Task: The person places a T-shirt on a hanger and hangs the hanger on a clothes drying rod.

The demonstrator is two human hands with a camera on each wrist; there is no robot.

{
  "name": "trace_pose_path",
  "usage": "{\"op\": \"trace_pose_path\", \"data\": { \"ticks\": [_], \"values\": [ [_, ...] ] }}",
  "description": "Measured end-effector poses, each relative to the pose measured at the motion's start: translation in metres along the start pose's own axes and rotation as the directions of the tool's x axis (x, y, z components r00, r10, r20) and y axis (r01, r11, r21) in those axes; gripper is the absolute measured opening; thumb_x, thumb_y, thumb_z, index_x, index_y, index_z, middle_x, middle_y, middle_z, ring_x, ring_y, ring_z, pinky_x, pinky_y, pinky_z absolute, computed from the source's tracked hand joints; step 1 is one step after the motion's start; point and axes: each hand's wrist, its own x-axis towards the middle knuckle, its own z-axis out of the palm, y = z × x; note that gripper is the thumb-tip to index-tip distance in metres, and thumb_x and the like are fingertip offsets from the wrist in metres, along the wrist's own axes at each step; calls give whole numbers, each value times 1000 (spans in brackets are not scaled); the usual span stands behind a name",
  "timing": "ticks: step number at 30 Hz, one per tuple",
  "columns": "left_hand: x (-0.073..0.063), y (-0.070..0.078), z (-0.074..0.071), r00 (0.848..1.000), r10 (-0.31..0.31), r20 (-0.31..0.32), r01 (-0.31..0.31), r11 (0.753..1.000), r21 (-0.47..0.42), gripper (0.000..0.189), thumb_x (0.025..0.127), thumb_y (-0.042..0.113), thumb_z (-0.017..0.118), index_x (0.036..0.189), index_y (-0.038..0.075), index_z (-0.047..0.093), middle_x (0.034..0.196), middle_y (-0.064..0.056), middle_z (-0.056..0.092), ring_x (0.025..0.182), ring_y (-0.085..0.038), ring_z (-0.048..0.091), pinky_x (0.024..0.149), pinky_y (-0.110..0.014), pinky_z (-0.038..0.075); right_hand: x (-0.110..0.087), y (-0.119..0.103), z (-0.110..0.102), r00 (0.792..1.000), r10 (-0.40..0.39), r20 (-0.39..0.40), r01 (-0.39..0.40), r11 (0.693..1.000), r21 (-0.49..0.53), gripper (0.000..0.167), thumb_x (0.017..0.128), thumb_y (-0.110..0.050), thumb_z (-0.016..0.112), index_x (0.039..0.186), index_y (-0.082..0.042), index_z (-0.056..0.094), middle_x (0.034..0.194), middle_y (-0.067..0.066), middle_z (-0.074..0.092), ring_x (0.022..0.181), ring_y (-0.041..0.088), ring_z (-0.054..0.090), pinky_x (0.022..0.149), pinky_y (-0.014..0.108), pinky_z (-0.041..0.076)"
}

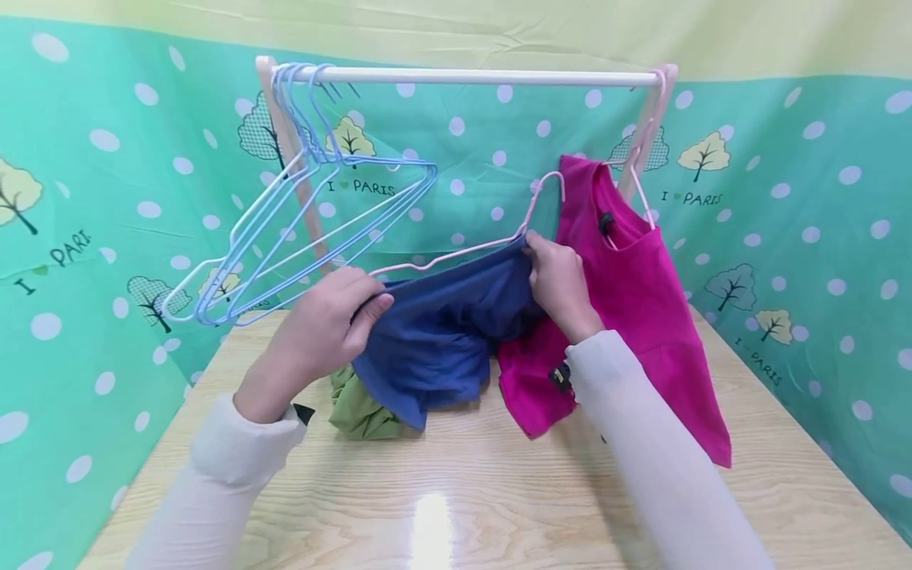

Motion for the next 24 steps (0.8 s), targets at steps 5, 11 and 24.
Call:
{"op": "trace_pose_path", "data": {
  "ticks": [5,11,24],
  "values": [
    [2,0,0,992,83,95,-73,992,-103,11,95,1,68,86,7,64,77,2,53,71,-13,47,64,-31,43,-2,2,6,1000,19,-2,-19,1000,-2,14,100,-4,61,86,-4,57,72,19,62,79,46,67,72,59,52],
    [3,-2,-2,980,105,166,-63,969,-240,21,96,2,65,80,14,58,69,8,43,62,-6,40,60,-25,38,-5,0,14,999,36,-40,-36,999,9,15,97,-2,62,83,-4,57,73,20,62,79,47,66,70,60,51],
    [17,-8,3,909,91,407,165,818,-551,37,99,5,58,67,18,45,63,13,29,54,-5,29,52,-25,28,-4,-10,24,993,37,-115,-24,994,109,10,97,5,57,97,0,66,83,20,68,79,42,67,75,56,54]
  ]
}}
